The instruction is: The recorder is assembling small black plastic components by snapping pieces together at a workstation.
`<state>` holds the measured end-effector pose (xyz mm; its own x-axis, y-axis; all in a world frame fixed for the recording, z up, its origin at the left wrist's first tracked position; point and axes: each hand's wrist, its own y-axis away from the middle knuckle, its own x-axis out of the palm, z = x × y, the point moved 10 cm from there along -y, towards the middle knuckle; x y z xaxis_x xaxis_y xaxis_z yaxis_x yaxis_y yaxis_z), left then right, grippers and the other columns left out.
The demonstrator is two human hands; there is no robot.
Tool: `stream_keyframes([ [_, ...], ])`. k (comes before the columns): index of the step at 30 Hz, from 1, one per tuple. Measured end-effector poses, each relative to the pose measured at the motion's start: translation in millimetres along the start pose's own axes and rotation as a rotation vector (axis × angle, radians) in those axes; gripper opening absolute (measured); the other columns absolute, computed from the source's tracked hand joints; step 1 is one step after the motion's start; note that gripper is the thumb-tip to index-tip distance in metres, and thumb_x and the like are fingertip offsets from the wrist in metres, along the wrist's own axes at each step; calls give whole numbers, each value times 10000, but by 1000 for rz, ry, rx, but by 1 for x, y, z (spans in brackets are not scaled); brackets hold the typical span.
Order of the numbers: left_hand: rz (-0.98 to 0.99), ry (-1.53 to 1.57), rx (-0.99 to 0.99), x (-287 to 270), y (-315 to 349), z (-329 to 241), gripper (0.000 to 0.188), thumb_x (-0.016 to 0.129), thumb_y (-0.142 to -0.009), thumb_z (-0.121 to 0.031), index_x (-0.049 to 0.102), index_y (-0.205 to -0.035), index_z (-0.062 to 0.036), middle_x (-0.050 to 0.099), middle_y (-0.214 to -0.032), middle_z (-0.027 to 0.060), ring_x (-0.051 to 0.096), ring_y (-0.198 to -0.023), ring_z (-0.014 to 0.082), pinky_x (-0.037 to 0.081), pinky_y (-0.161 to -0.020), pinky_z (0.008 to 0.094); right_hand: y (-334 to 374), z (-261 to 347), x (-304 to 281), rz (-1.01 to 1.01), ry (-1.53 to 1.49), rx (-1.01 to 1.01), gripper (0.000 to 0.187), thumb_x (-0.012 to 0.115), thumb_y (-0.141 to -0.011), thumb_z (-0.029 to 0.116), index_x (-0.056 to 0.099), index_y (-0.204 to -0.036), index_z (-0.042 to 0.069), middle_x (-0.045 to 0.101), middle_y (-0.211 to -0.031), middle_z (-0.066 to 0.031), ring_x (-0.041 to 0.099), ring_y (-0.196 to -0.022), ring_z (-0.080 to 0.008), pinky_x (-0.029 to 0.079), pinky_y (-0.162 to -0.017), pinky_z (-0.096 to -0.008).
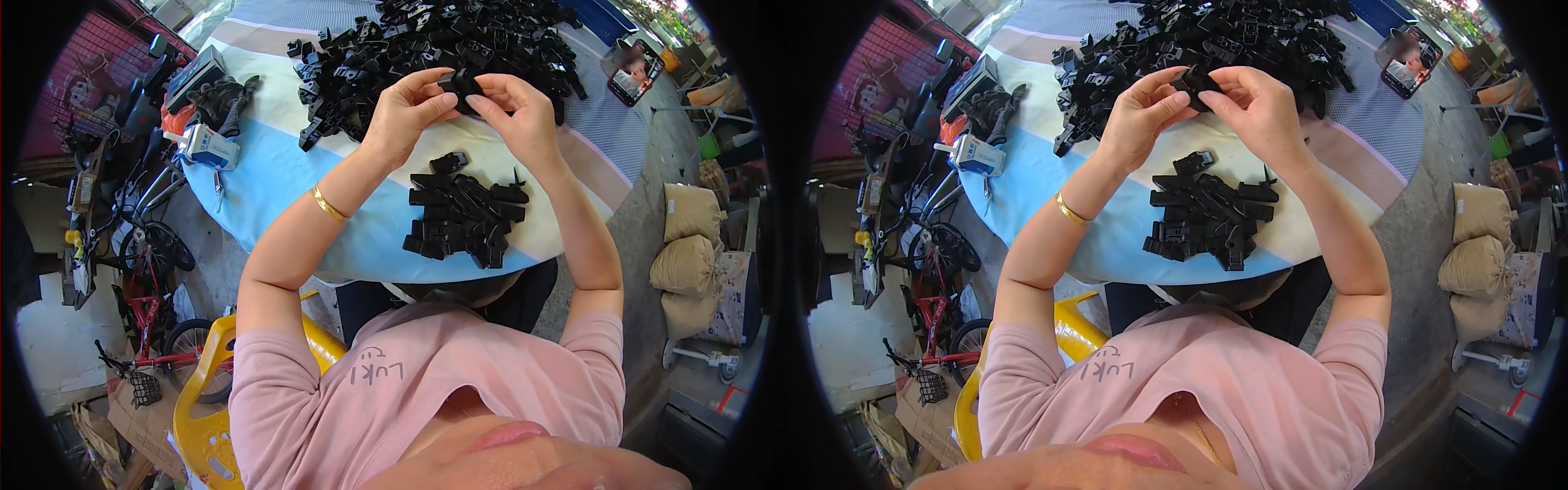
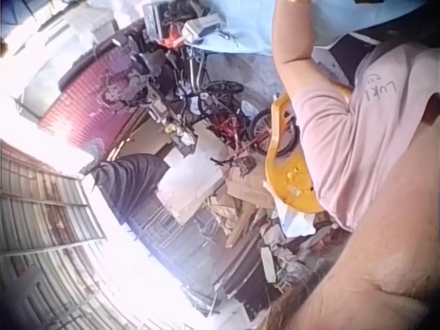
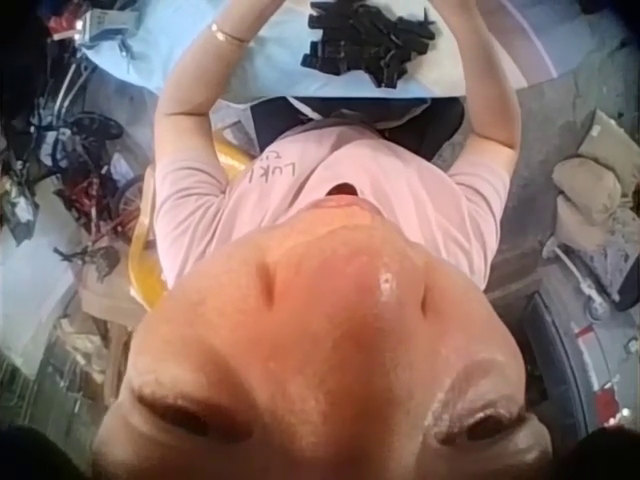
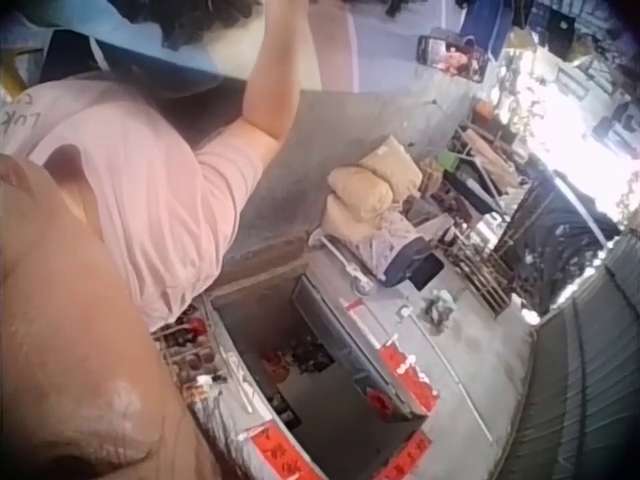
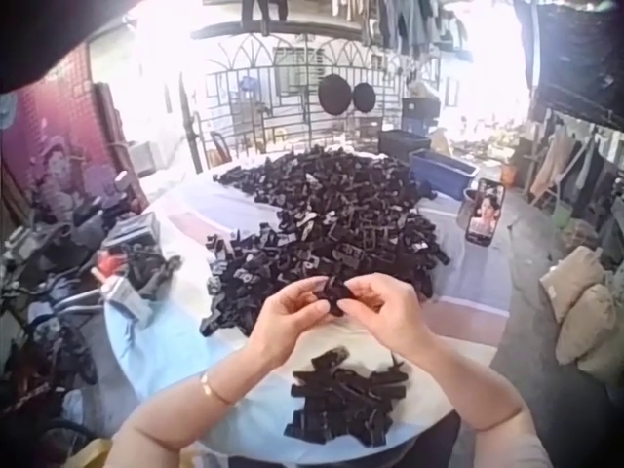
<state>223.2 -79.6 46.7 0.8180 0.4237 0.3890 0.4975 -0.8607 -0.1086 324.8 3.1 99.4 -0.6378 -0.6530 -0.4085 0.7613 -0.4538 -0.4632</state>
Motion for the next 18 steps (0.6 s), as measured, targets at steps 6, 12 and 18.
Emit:
stream_keyframes([
  [6, 12, -88, 48, 0, -1, -4, 363, 645, -808, -3, 569, -1162, -12, 575, -814, 5, 586, -792, 98, 515, -792, 246, 7, 20, -7, -94, 74, -173, 233, 683, -785, 57, 623, -1001, -8, 653, -863, -71, 629, -765, -110, 508, -671, -236],
  [12, 58, 105, 18, 10, 4, 2, 406, 666, -799, -30, 550, -1188, -14, 606, -889, 30, 590, -840, 103, 503, -802, 240, 17, 31, -5, -171, 244, -270, 237, 732, -719, 66, 628, -927, 21, 628, -818, -77, 617, -700, -168, 492, -634, -256],
  [18, -7, -175, 142, 11, 11, -11, 412, 708, -781, -97, 555, -1142, 29, 635, -959, 71, 595, -844, 97, 492, -802, 228, 30, 46, 9, -167, 367, -485, 238, 750, -683, 69, 598, -863, 40, 603, -824, -71, 604, -725, -219, 481, -612, -287],
])
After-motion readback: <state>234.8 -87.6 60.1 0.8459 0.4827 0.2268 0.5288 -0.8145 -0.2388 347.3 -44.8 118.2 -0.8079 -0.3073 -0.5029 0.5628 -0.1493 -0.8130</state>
